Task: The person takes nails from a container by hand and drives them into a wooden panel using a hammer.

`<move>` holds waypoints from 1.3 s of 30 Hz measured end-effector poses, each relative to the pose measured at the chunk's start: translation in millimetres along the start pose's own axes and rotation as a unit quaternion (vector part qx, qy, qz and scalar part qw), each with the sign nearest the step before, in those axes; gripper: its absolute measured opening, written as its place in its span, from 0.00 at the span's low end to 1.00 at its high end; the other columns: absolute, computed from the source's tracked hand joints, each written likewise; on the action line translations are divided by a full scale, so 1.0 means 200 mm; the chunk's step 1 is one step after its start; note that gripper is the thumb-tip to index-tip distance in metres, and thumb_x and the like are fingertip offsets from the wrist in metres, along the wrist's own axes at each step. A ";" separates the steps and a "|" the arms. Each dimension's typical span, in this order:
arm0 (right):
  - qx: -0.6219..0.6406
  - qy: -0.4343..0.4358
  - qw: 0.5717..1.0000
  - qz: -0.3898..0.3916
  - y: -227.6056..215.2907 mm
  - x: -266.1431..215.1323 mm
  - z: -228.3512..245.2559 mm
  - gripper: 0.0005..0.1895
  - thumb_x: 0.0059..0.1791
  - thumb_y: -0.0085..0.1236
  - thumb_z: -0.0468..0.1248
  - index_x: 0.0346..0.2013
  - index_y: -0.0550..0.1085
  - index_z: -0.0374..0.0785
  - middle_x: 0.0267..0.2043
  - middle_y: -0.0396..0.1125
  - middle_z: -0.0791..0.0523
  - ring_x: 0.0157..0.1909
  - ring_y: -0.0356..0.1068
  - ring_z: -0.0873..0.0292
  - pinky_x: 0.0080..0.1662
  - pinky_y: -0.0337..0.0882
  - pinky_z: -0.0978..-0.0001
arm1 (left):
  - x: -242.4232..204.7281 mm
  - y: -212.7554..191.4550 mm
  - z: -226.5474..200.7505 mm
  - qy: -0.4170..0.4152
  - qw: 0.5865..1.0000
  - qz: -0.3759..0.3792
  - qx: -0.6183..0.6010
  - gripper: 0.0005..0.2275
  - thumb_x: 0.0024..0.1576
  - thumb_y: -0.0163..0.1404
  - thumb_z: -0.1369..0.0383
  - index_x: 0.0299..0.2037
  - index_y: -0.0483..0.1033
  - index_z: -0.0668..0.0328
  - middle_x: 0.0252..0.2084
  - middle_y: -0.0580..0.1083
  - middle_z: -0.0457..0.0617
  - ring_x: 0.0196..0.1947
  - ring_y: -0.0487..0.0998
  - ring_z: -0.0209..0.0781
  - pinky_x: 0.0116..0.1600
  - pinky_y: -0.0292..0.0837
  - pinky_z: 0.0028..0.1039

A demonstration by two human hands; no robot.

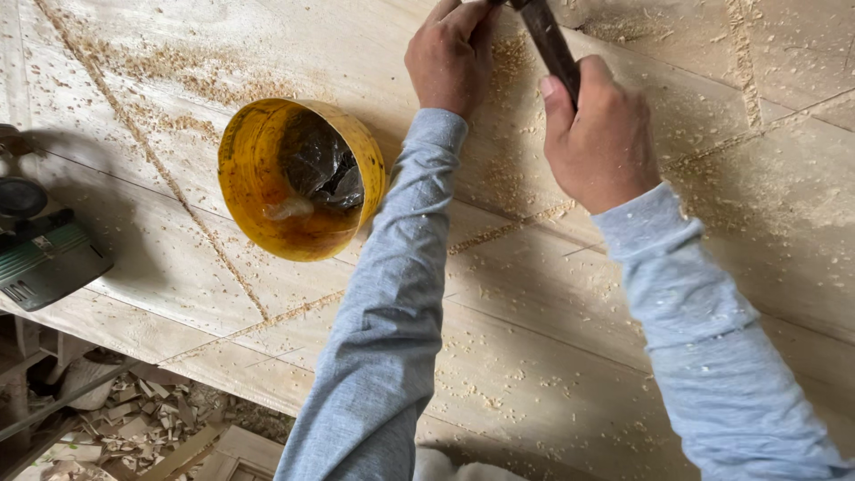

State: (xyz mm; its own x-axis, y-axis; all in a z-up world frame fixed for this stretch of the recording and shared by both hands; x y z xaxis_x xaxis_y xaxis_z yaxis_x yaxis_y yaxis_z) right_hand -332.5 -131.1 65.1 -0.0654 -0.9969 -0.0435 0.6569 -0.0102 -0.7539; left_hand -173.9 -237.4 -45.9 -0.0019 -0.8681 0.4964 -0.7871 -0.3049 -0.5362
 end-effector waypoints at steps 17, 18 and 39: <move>0.068 -0.045 0.990 -0.119 0.06 -0.08 -0.05 0.15 0.64 0.48 0.42 0.41 0.71 0.33 0.24 0.65 0.54 0.20 0.63 0.60 0.22 0.66 0.65 | -0.51 -0.34 -0.27 -0.513 0.689 -0.040 -0.510 0.12 0.62 0.44 0.70 0.49 0.78 0.68 0.25 0.67 0.39 0.20 0.59 0.27 0.24 0.54 0.20; 0.100 -0.063 0.980 -0.162 0.05 -0.14 -0.03 0.14 0.64 0.48 0.42 0.42 0.70 0.33 0.24 0.66 0.54 0.21 0.65 0.60 0.24 0.68 0.66 | -0.56 -0.36 -0.29 -0.582 0.510 -0.060 -0.631 0.13 0.63 0.44 0.67 0.46 0.77 0.69 0.21 0.60 0.39 0.19 0.57 0.28 0.23 0.50 0.22; 0.172 0.079 0.981 0.030 -0.05 -0.75 0.01 0.07 0.44 0.63 0.30 0.36 0.75 0.33 0.22 0.68 0.53 0.22 0.68 0.61 0.27 0.67 0.68 | -0.89 -0.35 -0.73 -0.511 0.597 0.307 -0.536 0.29 0.70 0.29 0.46 0.45 0.73 0.67 0.33 0.74 0.46 0.29 0.71 0.33 0.35 0.69 0.24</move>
State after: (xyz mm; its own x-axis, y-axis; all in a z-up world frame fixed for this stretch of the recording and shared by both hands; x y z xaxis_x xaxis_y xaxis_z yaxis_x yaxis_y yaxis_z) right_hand -327.0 19.3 80.8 -0.1167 -0.9721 -0.2033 0.8761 -0.0044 -0.4821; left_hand -209.7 -3.5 2.7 -0.5479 -0.6397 -0.5391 -0.7747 0.1448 0.6155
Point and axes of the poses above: each hand's wrist, its own x-axis towards the middle knuckle, its own y-axis out of the palm, z = x × y, the point moved 2 cm from there along x, towards the middle knuckle
